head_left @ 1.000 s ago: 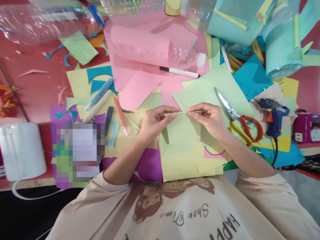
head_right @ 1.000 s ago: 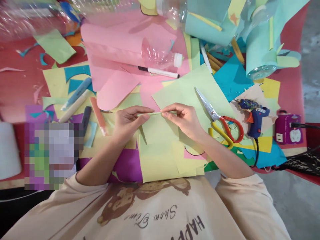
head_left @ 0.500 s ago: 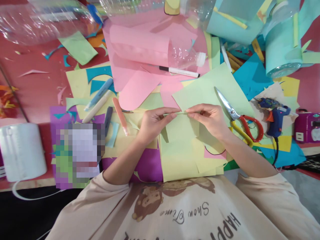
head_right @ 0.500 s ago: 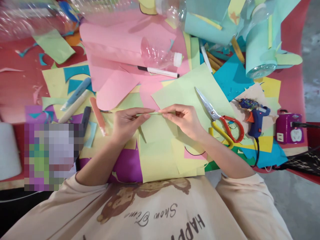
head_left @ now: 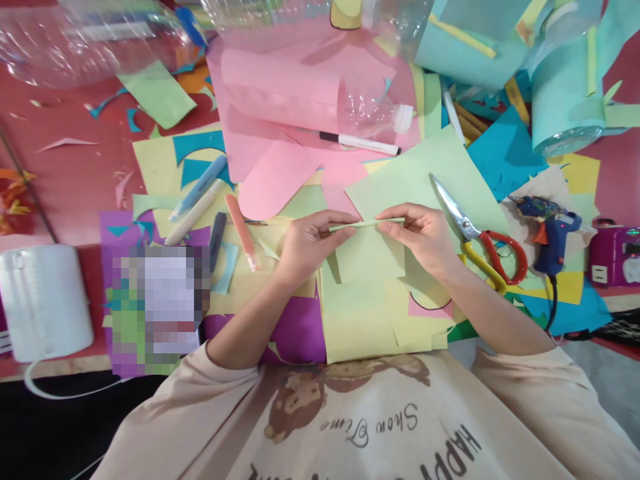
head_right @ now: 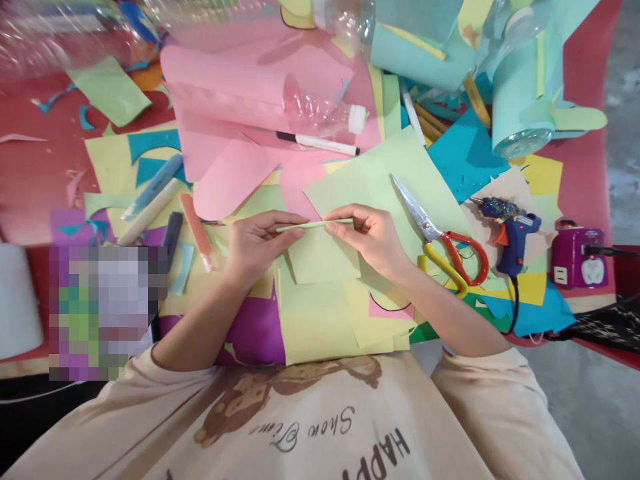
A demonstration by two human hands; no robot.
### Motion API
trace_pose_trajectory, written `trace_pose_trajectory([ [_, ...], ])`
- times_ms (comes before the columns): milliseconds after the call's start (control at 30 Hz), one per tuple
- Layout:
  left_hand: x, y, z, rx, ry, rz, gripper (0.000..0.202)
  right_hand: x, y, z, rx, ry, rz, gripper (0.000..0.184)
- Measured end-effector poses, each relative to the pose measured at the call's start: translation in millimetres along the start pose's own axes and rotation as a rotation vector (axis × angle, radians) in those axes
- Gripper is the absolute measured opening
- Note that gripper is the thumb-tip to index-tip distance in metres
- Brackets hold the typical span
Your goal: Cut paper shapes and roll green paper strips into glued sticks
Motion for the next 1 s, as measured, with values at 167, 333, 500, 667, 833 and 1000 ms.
trace_pose_trajectory([
  [167,3.2,-0.2,-0.3,-0.070,0.049,0.069,0.018,0.1,-0.6,-0.4,-0.001,0.017,-0.027,0.020],
  [333,4.9,3.1,-0.4,-0.109,0.065,0.148,0.034,0.1,-2.6,-1.2,0.014,0.016,-0.030,0.019],
  [500,5.8,5.0,-1.3,-0.091,0.064,0.130,0.033,2.5,-4.2,-1.6,0.021,0.039,-0.077,0.023],
  [667,1.8,5.6,-1.9,-0.082,-0.019,0.067,0.020,-1.0,-1.4,-1.7,0.010,-0.023,-0.076,0.022],
  [833,1.6,4.0,-1.1,-0.077,-0.010,0.064,0.016,-4.5,0.0,-1.4,0.014,-0.051,-0.041,0.020],
  [1000,2.4,4.5,-0.6,-0.065,0.008,0.075,0.016,-1.9,0.3,-0.7,0.005,-0.009,-0.024,0.019],
])
Point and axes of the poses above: each hand's wrist, its own z-axis towards the middle knuckle, its own x-axis out of the back of the hand, y = z × x, the point moved 5 cm from there along z, towards the middle knuckle, and after that the axes turned 11 degrees about -y, right-handed, at the moved point
